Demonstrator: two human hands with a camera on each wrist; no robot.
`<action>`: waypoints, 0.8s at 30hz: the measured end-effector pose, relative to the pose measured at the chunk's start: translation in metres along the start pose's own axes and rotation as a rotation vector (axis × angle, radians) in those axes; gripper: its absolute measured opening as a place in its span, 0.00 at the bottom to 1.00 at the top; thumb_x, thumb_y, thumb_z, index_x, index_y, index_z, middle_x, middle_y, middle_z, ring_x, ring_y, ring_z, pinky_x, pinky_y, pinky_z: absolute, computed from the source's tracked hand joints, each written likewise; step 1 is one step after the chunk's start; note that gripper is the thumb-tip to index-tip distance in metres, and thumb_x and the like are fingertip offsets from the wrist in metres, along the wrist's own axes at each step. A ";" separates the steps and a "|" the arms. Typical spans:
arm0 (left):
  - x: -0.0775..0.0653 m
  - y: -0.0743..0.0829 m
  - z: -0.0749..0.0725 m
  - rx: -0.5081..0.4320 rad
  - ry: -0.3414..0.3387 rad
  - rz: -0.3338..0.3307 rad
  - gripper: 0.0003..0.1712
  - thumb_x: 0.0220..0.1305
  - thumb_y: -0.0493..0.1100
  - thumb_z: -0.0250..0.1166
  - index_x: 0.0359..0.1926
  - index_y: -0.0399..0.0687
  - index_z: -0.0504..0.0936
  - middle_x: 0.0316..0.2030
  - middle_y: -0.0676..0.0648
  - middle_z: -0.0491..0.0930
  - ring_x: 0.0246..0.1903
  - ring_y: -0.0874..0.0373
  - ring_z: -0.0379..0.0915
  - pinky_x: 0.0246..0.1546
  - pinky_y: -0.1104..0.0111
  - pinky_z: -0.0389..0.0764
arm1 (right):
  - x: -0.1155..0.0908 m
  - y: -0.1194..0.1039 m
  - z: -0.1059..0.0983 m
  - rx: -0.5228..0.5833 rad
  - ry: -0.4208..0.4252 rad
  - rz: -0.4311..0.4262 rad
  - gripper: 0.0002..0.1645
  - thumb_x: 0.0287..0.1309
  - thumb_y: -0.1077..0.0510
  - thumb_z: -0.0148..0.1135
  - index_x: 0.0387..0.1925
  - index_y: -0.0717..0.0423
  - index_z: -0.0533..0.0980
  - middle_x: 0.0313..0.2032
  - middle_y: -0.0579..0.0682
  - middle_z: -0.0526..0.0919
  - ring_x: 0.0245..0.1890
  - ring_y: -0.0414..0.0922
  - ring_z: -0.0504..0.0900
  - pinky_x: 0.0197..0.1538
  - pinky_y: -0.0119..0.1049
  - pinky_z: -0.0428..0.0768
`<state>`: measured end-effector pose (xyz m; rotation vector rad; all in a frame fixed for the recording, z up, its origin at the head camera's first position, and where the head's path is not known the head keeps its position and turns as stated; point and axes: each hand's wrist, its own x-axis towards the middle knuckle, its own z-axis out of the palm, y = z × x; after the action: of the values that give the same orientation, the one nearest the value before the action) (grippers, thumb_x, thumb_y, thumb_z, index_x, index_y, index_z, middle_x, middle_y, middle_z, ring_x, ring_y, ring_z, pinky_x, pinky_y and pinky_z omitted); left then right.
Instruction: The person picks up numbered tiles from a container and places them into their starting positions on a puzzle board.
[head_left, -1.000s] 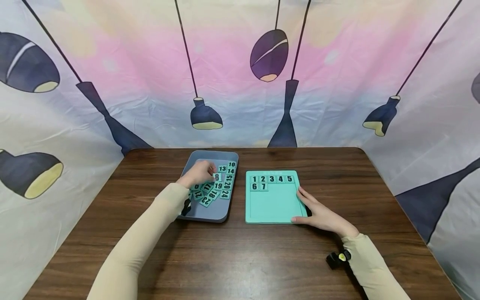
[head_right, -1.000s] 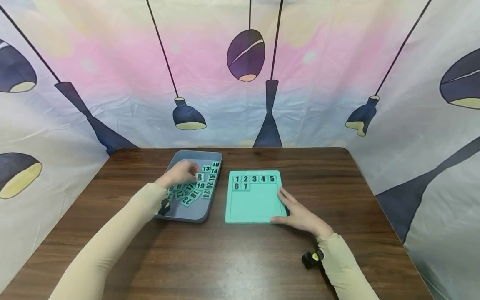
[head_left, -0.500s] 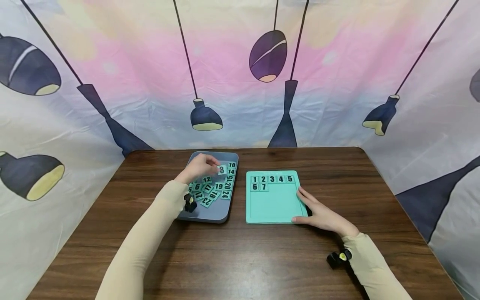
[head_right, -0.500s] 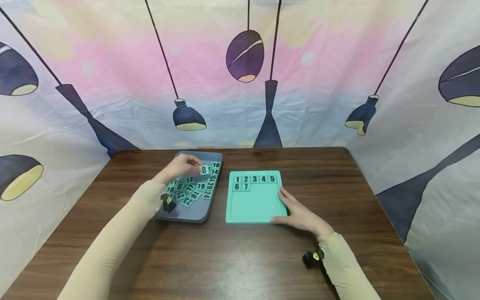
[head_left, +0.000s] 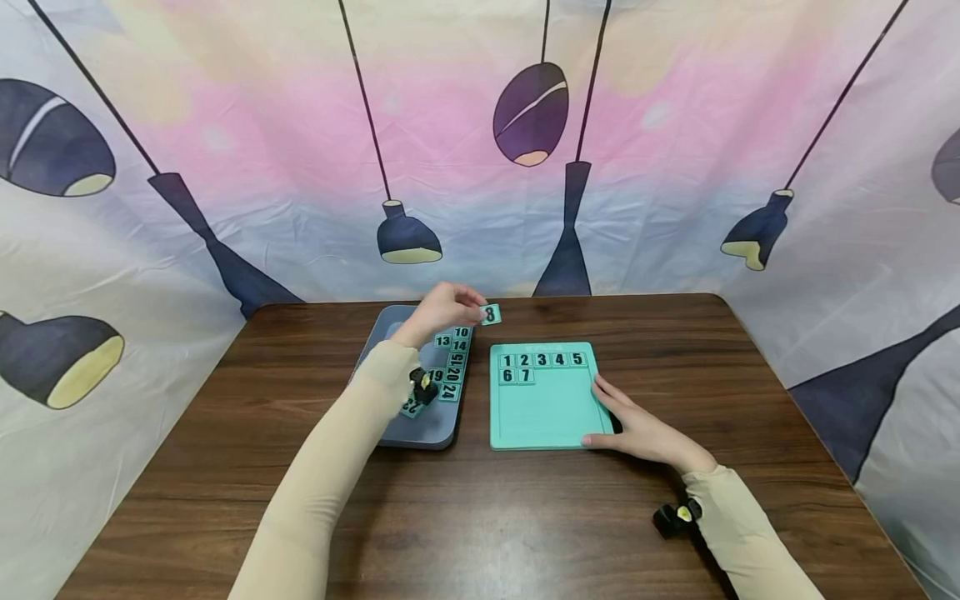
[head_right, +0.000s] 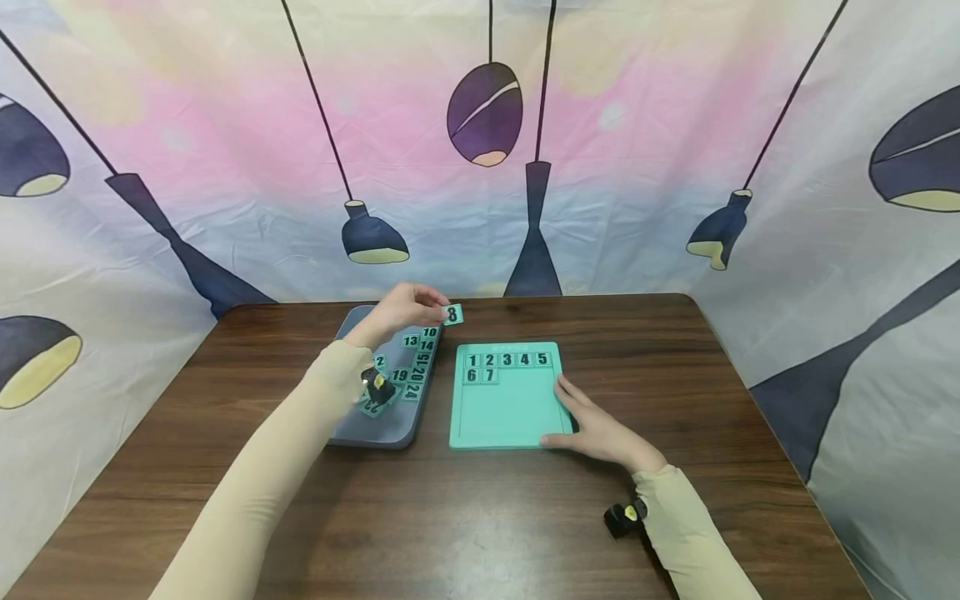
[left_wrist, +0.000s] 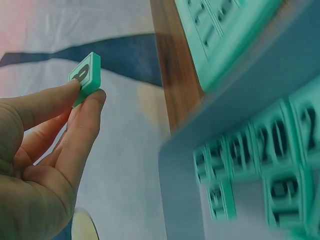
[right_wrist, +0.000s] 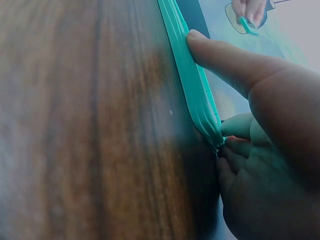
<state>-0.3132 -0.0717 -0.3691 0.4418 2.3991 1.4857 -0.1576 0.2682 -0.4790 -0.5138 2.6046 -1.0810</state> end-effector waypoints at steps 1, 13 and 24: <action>0.002 0.003 0.005 -0.004 -0.005 0.008 0.14 0.67 0.34 0.67 0.52 0.34 0.82 0.44 0.39 0.81 0.48 0.39 0.80 0.51 0.57 0.82 | 0.000 0.000 0.000 0.003 0.000 0.001 0.63 0.61 0.35 0.67 0.80 0.60 0.44 0.80 0.56 0.38 0.78 0.61 0.41 0.70 0.64 0.56; 0.014 0.014 0.065 0.017 -0.094 0.031 0.11 0.67 0.33 0.66 0.49 0.34 0.83 0.40 0.40 0.82 0.47 0.40 0.81 0.51 0.53 0.82 | 0.000 -0.001 0.000 0.009 -0.003 0.001 0.63 0.61 0.35 0.67 0.79 0.60 0.44 0.80 0.57 0.38 0.78 0.61 0.41 0.70 0.63 0.56; 0.013 0.000 0.101 0.203 -0.167 0.029 0.09 0.68 0.36 0.67 0.46 0.37 0.85 0.38 0.45 0.85 0.39 0.48 0.84 0.42 0.60 0.84 | 0.001 0.000 0.002 0.016 -0.011 0.009 0.63 0.61 0.35 0.67 0.80 0.60 0.43 0.80 0.56 0.37 0.78 0.61 0.41 0.71 0.63 0.56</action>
<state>-0.2853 0.0161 -0.4135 0.6225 2.4268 1.1696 -0.1576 0.2668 -0.4808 -0.5018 2.5842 -1.0930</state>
